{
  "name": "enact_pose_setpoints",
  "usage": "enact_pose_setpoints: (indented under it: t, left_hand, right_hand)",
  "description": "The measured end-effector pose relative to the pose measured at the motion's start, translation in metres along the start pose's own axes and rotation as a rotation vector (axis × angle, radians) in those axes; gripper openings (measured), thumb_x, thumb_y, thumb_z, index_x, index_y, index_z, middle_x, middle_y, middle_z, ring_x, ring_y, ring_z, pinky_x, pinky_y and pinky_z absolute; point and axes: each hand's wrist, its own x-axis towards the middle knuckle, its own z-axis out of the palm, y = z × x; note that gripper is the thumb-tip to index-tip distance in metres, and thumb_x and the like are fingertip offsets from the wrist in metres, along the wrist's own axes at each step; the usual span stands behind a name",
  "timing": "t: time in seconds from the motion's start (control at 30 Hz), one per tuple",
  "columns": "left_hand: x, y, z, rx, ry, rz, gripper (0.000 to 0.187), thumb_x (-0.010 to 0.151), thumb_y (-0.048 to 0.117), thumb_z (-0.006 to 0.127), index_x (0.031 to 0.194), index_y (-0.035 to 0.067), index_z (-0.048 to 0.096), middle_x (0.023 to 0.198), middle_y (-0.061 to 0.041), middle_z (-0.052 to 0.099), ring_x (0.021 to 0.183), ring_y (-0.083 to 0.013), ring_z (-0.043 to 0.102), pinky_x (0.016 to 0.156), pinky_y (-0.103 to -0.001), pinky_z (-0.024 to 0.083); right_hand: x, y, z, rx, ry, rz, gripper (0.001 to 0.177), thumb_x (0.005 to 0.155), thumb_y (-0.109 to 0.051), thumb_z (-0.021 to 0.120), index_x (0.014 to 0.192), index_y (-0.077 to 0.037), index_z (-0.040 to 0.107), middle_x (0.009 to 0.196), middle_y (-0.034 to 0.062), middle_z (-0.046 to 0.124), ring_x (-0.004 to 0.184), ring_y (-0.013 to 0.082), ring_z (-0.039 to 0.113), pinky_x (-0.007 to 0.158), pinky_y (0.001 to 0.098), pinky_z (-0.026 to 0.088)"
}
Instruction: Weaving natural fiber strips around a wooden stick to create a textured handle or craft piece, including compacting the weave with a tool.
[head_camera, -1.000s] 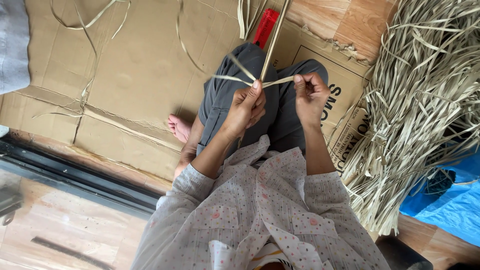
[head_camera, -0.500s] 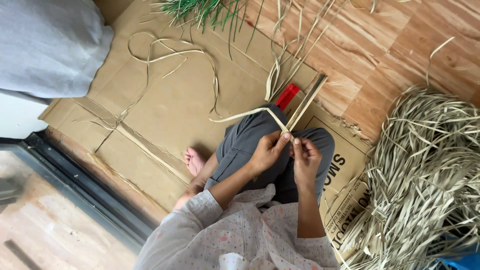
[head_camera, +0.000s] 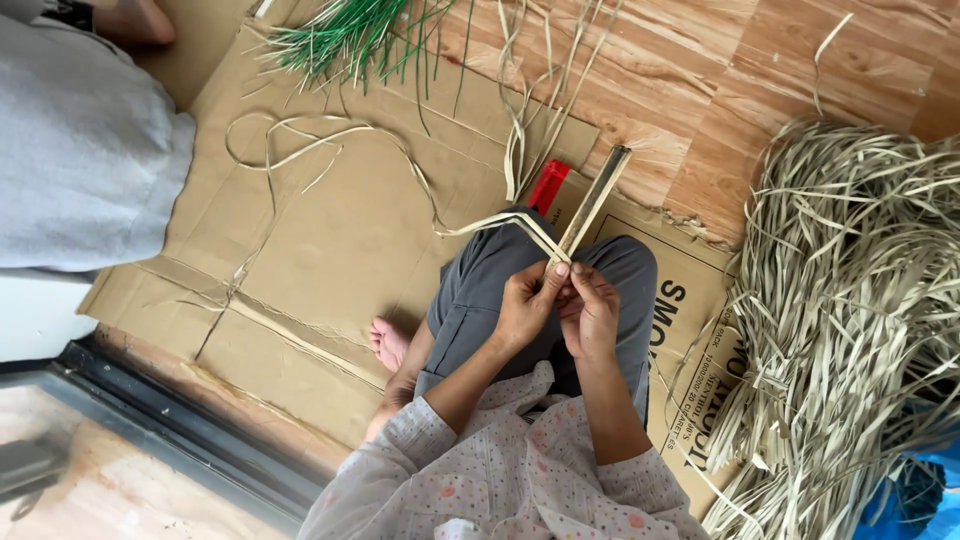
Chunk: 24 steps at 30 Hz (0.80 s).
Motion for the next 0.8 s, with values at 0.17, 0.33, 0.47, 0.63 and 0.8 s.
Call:
enact_pose_setpoints:
  t: [0.17, 0.33, 0.47, 0.63, 0.8]
  left_hand:
    - [0.0, 0.002, -0.001, -0.032, 0.005, 0.014, 0.038, 0.103, 0.031, 0.065, 0.073, 0.007, 0.07, 0.059, -0.008, 0.066, 0.066, -0.0084, 0.059, 0.059, -0.028, 0.05]
    - [-0.003, -0.001, -0.004, 0.001, -0.018, 0.039, 0.041, 0.105, 0.031, 0.061, 0.074, 0.006, 0.07, 0.061, -0.012, 0.067, 0.065, -0.0129, 0.061, 0.06, -0.03, 0.051]
    - [-0.001, 0.011, 0.0, 0.022, -0.007, 0.077, 0.045, 0.106, 0.032, 0.058, 0.071, 0.006, 0.068, 0.056, -0.011, 0.065, 0.058, -0.0162, 0.062, 0.057, -0.031, 0.05]
    - [0.001, 0.003, -0.001, 0.051, 0.021, 0.1, 0.047, 0.105, 0.032, 0.06, 0.067, 0.004, 0.062, 0.053, -0.011, 0.06, 0.061, -0.0125, 0.055, 0.054, -0.03, 0.046]
    - [-0.011, 0.033, 0.013, 0.241, 0.038, 0.148, 0.04, 0.099, 0.036, 0.066, 0.073, 0.006, 0.063, 0.054, -0.016, 0.061, 0.055, -0.0276, 0.062, 0.053, -0.037, 0.049]
  right_hand:
    - [-0.007, -0.007, 0.011, -0.05, -0.048, 0.017, 0.012, 0.094, -0.006, 0.071, 0.096, 0.005, 0.067, 0.073, 0.0108, 0.067, 0.066, 0.0153, 0.069, 0.064, 0.0268, 0.06]
    - [-0.004, 0.002, 0.001, -0.319, -0.071, -0.166, 0.012, 0.097, -0.005, 0.069, 0.099, 0.007, 0.071, 0.074, 0.0116, 0.065, 0.068, 0.0126, 0.065, 0.064, 0.0245, 0.059]
    - [-0.007, -0.005, 0.006, -0.468, -0.128, -0.244, 0.014, 0.1, -0.006, 0.066, 0.092, 0.004, 0.072, 0.068, 0.0095, 0.061, 0.063, 0.0118, 0.06, 0.059, 0.0266, 0.055]
    - [-0.017, -0.034, 0.022, -0.76, -0.22, -0.347, 0.015, 0.098, -0.007, 0.068, 0.086, -0.001, 0.074, 0.058, 0.0067, 0.056, 0.053, 0.0083, 0.051, 0.05, 0.0243, 0.049]
    - [-0.016, -0.03, 0.034, -0.224, 0.014, -0.031, 0.037, 0.106, -0.031, 0.059, 0.08, -0.006, 0.066, 0.063, 0.0033, 0.054, 0.059, 0.0099, 0.051, 0.059, 0.027, 0.047]
